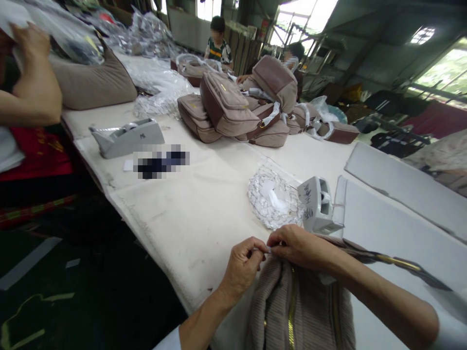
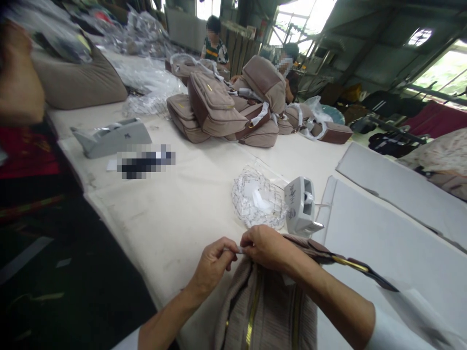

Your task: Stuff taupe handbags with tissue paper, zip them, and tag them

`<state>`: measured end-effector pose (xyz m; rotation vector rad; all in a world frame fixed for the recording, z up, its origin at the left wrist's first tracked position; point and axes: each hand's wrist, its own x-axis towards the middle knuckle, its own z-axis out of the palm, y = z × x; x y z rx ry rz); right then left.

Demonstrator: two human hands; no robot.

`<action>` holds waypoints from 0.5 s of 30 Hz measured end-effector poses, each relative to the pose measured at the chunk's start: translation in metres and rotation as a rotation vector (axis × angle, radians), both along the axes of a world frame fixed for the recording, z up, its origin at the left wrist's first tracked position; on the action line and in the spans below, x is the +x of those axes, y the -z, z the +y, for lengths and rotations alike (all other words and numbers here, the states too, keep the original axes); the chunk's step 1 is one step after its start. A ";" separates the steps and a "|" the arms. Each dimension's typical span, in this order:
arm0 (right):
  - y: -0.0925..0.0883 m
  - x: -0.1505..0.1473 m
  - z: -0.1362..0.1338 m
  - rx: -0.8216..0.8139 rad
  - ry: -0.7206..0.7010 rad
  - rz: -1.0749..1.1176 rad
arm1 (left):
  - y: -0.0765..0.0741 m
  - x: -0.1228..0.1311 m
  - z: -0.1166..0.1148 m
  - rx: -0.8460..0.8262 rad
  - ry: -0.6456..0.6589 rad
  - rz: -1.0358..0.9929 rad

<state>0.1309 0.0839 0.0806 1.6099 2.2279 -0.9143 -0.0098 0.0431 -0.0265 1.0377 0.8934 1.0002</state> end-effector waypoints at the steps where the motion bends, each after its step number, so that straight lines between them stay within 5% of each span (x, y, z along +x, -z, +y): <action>1: 0.001 0.000 0.000 0.001 -0.018 -0.017 | 0.000 0.000 0.000 0.008 0.002 0.003; 6: 0.001 -0.008 -0.003 0.058 -0.137 -0.244 | -0.001 -0.006 0.001 0.003 0.054 -0.012; 10: -0.007 -0.020 -0.009 0.029 -0.170 -0.360 | -0.006 -0.017 0.013 -0.128 0.218 -0.095; 15: -0.011 -0.026 -0.010 0.023 -0.181 -0.379 | -0.013 -0.019 0.030 0.052 0.347 0.224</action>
